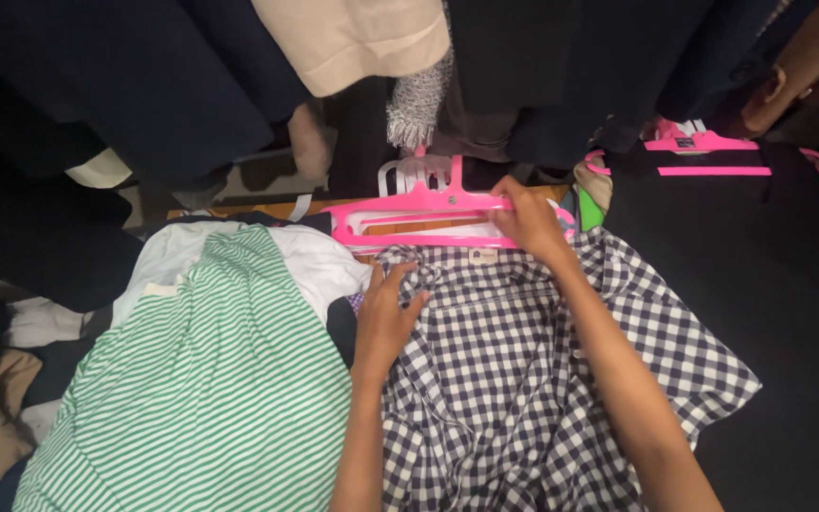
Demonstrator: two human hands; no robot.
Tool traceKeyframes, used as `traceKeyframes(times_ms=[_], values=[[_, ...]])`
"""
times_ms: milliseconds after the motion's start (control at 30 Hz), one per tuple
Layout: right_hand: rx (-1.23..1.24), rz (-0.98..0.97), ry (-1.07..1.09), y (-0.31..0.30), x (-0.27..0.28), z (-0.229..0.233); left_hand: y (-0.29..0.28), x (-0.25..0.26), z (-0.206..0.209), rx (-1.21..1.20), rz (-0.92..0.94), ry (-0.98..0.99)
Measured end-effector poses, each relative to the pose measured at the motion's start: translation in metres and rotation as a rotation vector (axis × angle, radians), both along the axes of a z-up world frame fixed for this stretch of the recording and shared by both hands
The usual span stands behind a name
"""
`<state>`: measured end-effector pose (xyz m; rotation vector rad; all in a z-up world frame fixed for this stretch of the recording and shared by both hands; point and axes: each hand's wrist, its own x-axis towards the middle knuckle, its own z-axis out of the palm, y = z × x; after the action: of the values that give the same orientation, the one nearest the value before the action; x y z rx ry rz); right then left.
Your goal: Organizing and placing various clothing items onto hangers on a wooden surface
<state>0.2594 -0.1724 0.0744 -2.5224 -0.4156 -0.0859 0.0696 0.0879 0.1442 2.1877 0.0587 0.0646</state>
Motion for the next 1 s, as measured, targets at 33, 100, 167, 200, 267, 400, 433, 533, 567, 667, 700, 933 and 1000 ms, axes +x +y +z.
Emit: traceKeyframes(times_ms=[33, 100, 167, 200, 267, 400, 433, 533, 567, 667, 700, 933, 1000], values=[[0.000, -0.003, 0.001, -0.004, -0.010, 0.008, -0.002, 0.003, -0.008, 0.000, -0.003, 0.001], [-0.072, -0.108, 0.027, -0.013, -0.029, 0.025, -0.006, 0.010, -0.025, -0.029, -0.050, 0.034], [-0.057, -0.148, 0.030, -0.038, -0.035, 0.017, -0.008, 0.009, -0.028, -0.032, -0.050, 0.046], [-0.042, -0.186, 0.033, -0.050, -0.039, 0.012, -0.009, 0.009, -0.029, -0.035, -0.047, 0.057], [-0.011, -0.223, 0.015, -0.075, -0.056, 0.014, -0.005, 0.016, -0.047, -0.028, -0.049, 0.038], [0.048, -0.298, -0.043, -0.125, -0.084, 0.011, 0.002, 0.010, -0.036, -0.003, -0.043, -0.027], [0.049, -0.298, -0.042, -0.135, -0.090, 0.012, 0.003, 0.009, -0.035, -0.002, -0.042, -0.026], [0.054, -0.303, -0.044, -0.157, -0.112, 0.021, 0.002, 0.004, -0.026, -0.011, -0.017, -0.114], [0.067, -0.292, -0.040, -0.158, -0.121, 0.029, 0.000, 0.001, -0.020, -0.041, -0.013, -0.141], [0.116, -0.263, -0.032, -0.161, -0.140, 0.041, -0.002, 0.004, -0.027, -0.061, -0.019, -0.188], [0.152, -0.243, -0.029, -0.162, -0.144, 0.043, -0.002, 0.006, -0.034, -0.052, -0.027, -0.213], [0.213, -0.152, 0.016, -0.168, -0.152, 0.052, 0.000, 0.005, -0.033, -0.052, -0.039, -0.137], [0.201, -0.136, -0.008, -0.160, -0.152, 0.050, -0.001, 0.004, -0.033, -0.031, -0.073, -0.208]])
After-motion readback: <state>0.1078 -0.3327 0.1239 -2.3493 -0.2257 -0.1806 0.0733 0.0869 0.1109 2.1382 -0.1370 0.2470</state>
